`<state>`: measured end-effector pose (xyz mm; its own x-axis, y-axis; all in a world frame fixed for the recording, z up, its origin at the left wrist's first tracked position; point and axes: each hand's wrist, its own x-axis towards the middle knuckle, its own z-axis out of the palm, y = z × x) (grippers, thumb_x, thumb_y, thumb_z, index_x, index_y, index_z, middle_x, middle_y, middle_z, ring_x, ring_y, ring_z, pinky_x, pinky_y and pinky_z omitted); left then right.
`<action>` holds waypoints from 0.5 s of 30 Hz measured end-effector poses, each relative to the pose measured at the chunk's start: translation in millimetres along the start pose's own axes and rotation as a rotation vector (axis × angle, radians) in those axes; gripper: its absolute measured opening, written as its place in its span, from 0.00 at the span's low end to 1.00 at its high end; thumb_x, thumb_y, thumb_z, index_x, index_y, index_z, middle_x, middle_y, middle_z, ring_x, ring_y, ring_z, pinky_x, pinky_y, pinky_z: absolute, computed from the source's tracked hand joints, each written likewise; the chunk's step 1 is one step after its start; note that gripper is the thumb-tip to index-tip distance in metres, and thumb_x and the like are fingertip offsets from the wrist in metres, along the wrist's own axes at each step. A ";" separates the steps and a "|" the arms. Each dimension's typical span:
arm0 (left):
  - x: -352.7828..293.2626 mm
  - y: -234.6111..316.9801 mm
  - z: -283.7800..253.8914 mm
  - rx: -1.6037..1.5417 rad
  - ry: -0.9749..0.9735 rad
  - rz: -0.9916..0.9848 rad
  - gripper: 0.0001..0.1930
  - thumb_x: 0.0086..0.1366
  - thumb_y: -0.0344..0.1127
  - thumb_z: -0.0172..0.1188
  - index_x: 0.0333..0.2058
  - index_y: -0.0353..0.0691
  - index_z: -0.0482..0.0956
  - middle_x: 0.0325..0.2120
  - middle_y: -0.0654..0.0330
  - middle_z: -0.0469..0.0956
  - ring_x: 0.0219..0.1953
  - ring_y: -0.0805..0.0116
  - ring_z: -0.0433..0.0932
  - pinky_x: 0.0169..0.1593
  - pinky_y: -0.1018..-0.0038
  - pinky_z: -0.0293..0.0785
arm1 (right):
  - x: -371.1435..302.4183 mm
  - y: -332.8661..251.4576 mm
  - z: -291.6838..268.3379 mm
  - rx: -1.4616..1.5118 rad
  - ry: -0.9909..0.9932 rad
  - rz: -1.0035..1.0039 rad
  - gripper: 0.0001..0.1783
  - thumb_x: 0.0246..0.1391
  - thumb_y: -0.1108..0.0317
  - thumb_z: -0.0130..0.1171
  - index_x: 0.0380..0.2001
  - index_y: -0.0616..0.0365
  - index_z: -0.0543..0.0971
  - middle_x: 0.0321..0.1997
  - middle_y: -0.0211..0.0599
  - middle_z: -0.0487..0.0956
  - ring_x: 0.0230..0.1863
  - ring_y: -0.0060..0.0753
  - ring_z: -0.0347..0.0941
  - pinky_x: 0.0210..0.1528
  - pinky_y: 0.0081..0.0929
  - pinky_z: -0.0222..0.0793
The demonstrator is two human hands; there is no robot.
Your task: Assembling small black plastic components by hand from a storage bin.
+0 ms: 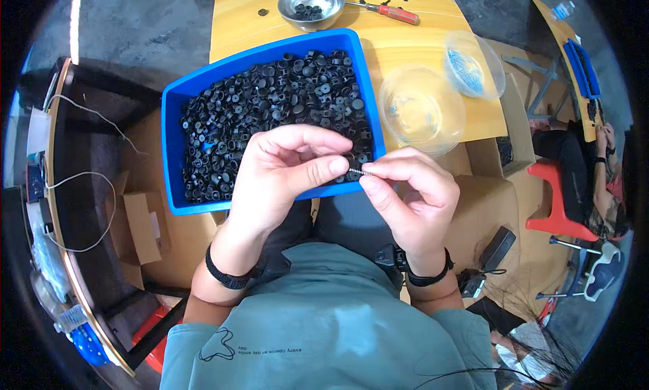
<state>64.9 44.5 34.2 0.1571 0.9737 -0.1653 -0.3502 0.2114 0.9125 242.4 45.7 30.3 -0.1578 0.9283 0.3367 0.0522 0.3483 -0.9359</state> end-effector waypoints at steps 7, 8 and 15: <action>-12.0 -6.1 -7.4 -0.027 0.009 0.085 0.09 0.51 0.20 0.63 0.34 0.32 0.78 0.30 0.58 0.79 0.33 0.74 0.78 0.40 0.79 0.76 | -2.3 -9.3 16.8 -0.282 -0.020 -0.111 0.07 0.37 0.79 0.64 0.24 0.62 0.77 0.22 0.38 0.75 0.20 0.31 0.73 0.23 0.23 0.68; -11.4 -8.8 -8.5 0.003 0.018 0.115 0.09 0.51 0.19 0.63 0.33 0.32 0.78 0.29 0.58 0.79 0.33 0.74 0.78 0.40 0.79 0.76 | -3.1 -7.9 19.2 -0.286 -0.023 -0.115 0.07 0.37 0.79 0.64 0.24 0.62 0.77 0.22 0.38 0.75 0.20 0.31 0.73 0.23 0.23 0.68; -20.6 -27.2 -19.4 0.017 0.054 0.071 0.08 0.51 0.20 0.64 0.32 0.32 0.78 0.29 0.60 0.78 0.34 0.75 0.78 0.40 0.80 0.76 | -13.6 7.7 28.1 -0.337 -0.038 -0.088 0.08 0.35 0.79 0.64 0.22 0.61 0.75 0.20 0.39 0.74 0.19 0.37 0.72 0.21 0.27 0.67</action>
<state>53.2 20.4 5.5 0.0820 0.9894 -0.1200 -0.3431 0.1411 0.9286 217.2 32.1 15.6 -0.2124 0.8895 0.4045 0.3583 0.4560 -0.8147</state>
